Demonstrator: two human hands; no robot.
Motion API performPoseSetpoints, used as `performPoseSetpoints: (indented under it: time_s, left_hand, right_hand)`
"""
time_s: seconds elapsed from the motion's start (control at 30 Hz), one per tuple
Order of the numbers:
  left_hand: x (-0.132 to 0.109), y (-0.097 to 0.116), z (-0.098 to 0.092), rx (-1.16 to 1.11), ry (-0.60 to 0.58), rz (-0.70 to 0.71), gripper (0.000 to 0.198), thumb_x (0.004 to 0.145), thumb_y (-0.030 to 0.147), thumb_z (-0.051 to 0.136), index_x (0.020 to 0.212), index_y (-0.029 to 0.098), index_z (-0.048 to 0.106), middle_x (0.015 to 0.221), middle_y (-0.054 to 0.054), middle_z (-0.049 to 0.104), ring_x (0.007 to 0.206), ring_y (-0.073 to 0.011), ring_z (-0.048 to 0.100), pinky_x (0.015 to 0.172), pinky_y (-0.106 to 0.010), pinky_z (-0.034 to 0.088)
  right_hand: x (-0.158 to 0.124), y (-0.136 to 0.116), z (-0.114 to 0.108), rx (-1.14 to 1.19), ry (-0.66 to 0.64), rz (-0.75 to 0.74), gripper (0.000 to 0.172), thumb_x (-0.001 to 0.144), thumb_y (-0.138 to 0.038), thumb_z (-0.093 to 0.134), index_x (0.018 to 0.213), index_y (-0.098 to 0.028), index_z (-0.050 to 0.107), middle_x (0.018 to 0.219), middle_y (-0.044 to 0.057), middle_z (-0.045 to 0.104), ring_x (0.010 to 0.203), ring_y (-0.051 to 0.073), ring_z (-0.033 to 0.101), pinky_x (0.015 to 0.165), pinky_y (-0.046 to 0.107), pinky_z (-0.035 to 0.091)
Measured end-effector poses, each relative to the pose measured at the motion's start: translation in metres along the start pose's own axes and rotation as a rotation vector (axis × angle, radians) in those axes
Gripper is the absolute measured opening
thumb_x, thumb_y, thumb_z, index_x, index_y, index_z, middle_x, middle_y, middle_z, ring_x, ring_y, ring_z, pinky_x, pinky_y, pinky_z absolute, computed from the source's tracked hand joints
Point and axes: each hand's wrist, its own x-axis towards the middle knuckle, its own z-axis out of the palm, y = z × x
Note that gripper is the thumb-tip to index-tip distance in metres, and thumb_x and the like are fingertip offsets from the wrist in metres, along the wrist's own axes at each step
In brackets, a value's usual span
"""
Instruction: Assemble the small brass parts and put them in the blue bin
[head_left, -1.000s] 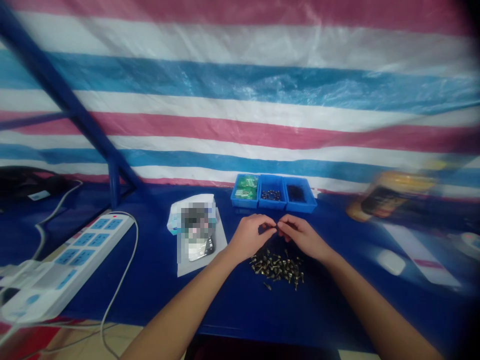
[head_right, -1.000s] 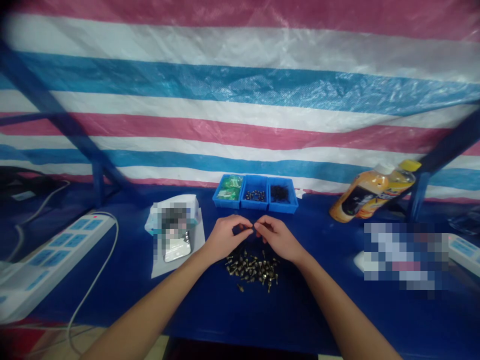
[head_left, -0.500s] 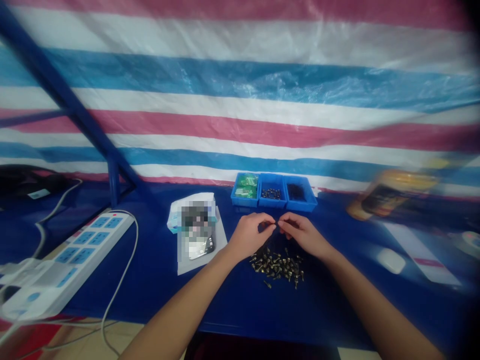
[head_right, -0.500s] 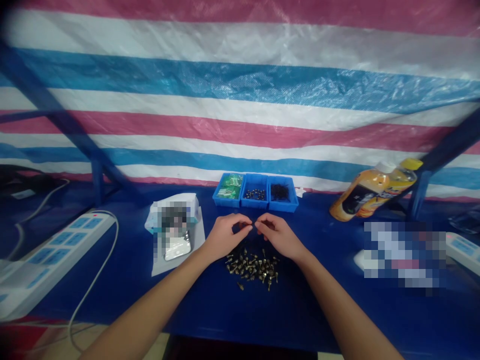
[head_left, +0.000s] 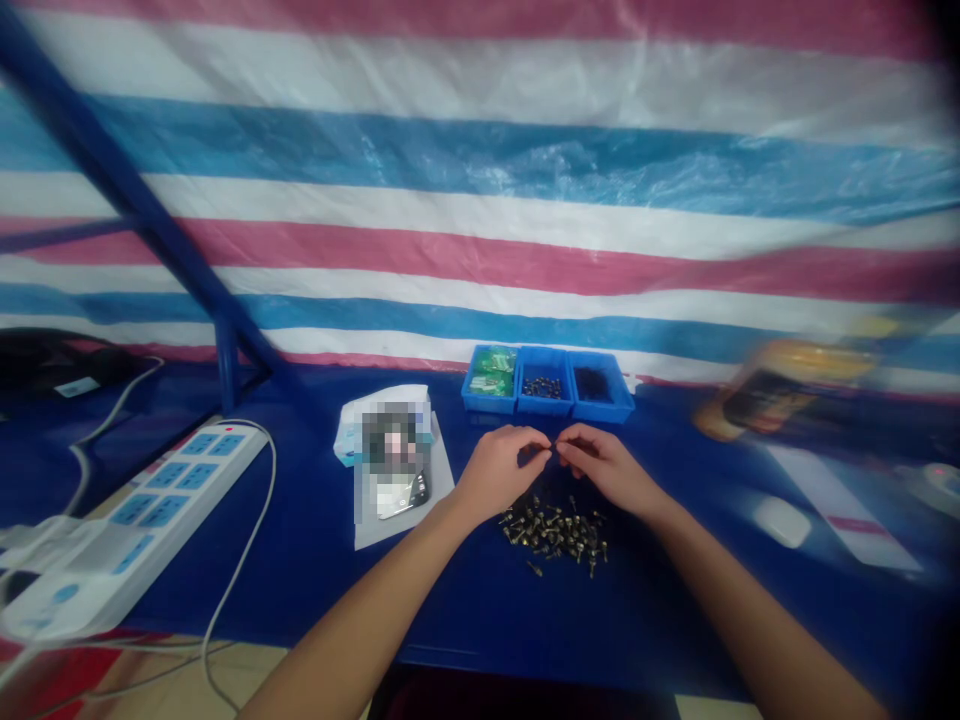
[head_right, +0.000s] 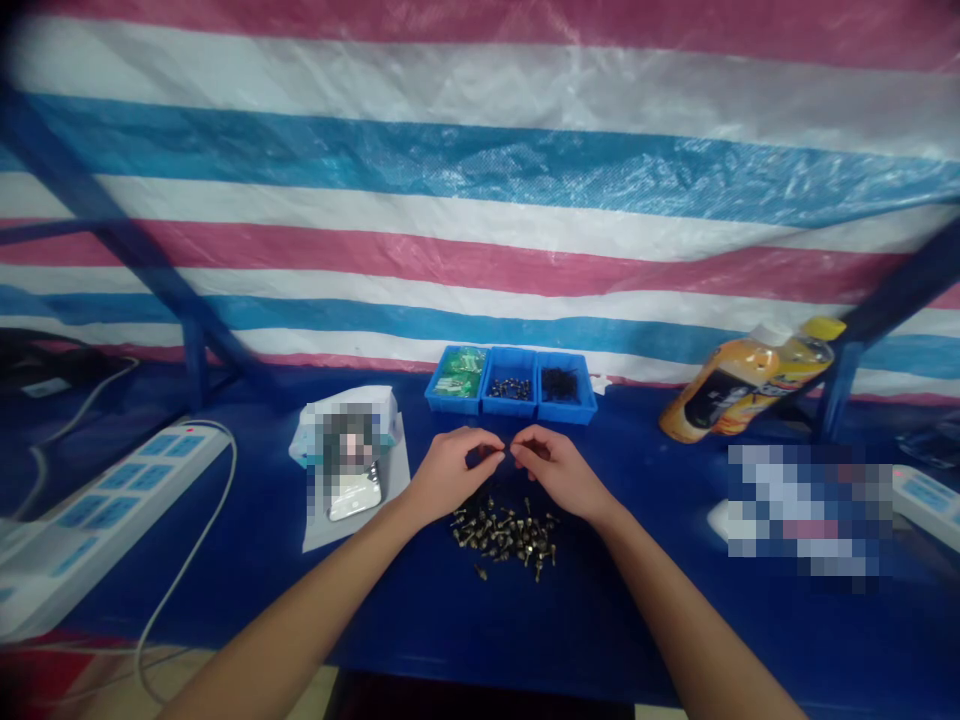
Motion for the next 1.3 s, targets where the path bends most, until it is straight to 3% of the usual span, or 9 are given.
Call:
performPoseSetpoints:
  time_s: [1.03, 1.3]
  left_hand:
    - [0.0001, -0.0015, 0.0009, 0.005, 0.014, 0.032, 0.01, 0.085, 0.018, 0.061, 0.092, 0.022, 0.067, 0.086, 0.0, 0.069, 0.083, -0.016, 0.062, 0.078, -0.03, 0.049]
    - [-0.0002, -0.0005, 0.0021, 0.006, 0.048, 0.051, 0.017, 0.085, 0.012, 0.056, 0.094, 0.022, 0.067, 0.087, 0.0, 0.069, 0.082, -0.0157, 0.063, 0.078, -0.03, 0.049]
  right_hand:
    - [-0.0005, -0.0022, 0.0024, 0.034, -0.004, 0.01, 0.026, 0.087, -0.044, 0.06, 0.092, -0.019, 0.061, 0.076, 0.001, 0.061, 0.064, 0.013, 0.053, 0.06, 0.027, 0.044]
    - [-0.0006, -0.003, 0.0011, -0.002, 0.022, 0.009, 0.028, 0.087, -0.046, 0.06, 0.091, -0.019, 0.061, 0.075, 0.001, 0.06, 0.065, 0.014, 0.053, 0.059, 0.027, 0.045]
